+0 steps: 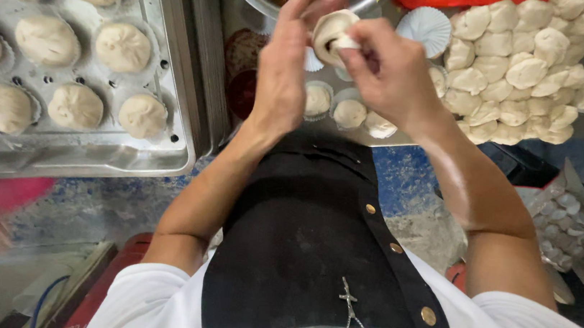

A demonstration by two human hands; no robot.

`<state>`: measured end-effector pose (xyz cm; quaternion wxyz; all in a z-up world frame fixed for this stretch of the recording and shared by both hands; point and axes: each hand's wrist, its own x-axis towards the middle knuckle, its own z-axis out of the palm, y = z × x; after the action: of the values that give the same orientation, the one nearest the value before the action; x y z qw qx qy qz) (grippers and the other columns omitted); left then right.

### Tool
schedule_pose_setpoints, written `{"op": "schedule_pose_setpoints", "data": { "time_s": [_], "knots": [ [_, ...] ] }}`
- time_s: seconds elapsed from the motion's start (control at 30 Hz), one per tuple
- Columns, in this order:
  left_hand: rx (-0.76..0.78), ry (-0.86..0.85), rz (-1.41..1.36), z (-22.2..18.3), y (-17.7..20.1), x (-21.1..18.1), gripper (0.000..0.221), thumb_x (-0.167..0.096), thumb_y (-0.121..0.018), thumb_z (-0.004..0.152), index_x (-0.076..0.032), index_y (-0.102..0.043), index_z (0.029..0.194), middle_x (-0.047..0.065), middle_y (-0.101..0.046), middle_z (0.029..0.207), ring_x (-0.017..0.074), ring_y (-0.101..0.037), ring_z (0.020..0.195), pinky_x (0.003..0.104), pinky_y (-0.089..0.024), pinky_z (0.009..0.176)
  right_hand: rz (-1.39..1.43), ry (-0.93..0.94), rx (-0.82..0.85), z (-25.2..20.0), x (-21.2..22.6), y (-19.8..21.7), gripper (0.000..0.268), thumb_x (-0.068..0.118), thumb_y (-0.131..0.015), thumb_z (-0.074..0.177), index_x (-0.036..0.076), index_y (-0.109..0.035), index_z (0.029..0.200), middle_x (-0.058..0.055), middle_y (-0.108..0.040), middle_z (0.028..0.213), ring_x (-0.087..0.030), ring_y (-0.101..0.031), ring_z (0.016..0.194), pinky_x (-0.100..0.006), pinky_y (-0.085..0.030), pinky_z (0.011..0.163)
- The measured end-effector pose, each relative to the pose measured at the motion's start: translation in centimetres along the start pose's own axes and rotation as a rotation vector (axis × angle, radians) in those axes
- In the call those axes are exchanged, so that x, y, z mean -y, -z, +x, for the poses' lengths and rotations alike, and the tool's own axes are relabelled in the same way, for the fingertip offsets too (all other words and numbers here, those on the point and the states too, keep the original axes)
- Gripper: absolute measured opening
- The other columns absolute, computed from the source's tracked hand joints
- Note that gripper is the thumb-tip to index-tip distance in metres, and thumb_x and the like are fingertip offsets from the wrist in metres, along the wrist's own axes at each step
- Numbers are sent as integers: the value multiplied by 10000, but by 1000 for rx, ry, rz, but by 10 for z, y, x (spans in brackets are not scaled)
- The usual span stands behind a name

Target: The person prepares siopao by filling dough rounds with meat filling and pieces of egg. The person uses a spoon to place the filling onto the dough, adds egg, and then folds the dough to seal the bun, placing each finished bun on a small paper liner and then into a steamer tray.

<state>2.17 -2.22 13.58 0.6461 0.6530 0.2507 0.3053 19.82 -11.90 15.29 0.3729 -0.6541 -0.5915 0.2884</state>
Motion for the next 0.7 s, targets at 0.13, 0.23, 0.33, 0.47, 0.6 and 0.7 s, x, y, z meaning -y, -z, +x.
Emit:
{"op": "schedule_pose_setpoints", "data": {
  "time_s": [0.13, 0.23, 0.33, 0.47, 0.6, 0.7],
  "knots": [
    [-112, -263, -77, -2, -8, -1, 611, -529, -299, 1174, -69, -488, 1529, 128, -554, 1483, 215, -587, 1346, 340, -488, 1151, 589, -21, 50, 8, 18, 13, 202, 111, -624, 1130, -18, -582, 1279, -72, -712, 1018, -107, -675, 730, -226, -581, 631],
    [-197, -311, 2, -1, -14, -4, 604, -539, -400, 1155, -55, -480, 1507, 123, -563, 1371, 191, -602, 1238, 310, -498, 1056, 591, 53, -6, 9, 33, 12, 180, 43, -606, 1144, -24, -559, 1304, -81, -686, 1063, -100, -686, 822, -229, -609, 697],
    [-207, -225, -5, -1, -18, -3, 612, -565, -475, 1141, -38, -515, 1449, 108, -606, 1256, 169, -627, 1117, 296, -540, 967, 74, 206, -124, 13, 37, 10, 173, -25, -635, 1078, -4, -576, 1240, -107, -685, 1023, -119, -692, 823, -238, -597, 682],
    [-174, -138, -101, 2, -17, 5, 646, -625, -439, 1121, -51, -579, 1380, 66, -666, 1172, 131, -668, 1022, 268, -579, 868, -219, 396, -154, 20, 35, 9, 214, -48, -699, 1022, 12, -576, 1188, -97, -664, 945, -134, -673, 795, -247, -577, 666],
    [-33, -173, -165, 1, -1, 2, 669, -645, -380, 1115, -54, -609, 1328, 50, -669, 1131, 117, -671, 991, 247, -567, 836, 259, -4, 13, 12, 41, 21, 224, 23, -666, 1021, 12, -532, 1200, -65, -686, 907, -79, -665, 700, -198, -526, 572],
    [83, -78, -231, 2, 3, -2, 699, -650, -360, 1111, -35, -601, 1342, 52, -686, 1129, 110, -672, 956, 244, -565, 810, 176, 129, 49, 11, 35, 26, 180, 39, -652, 1075, 40, -562, 1230, -81, -703, 991, -106, -713, 796, -205, -594, 677]
  ]
}}
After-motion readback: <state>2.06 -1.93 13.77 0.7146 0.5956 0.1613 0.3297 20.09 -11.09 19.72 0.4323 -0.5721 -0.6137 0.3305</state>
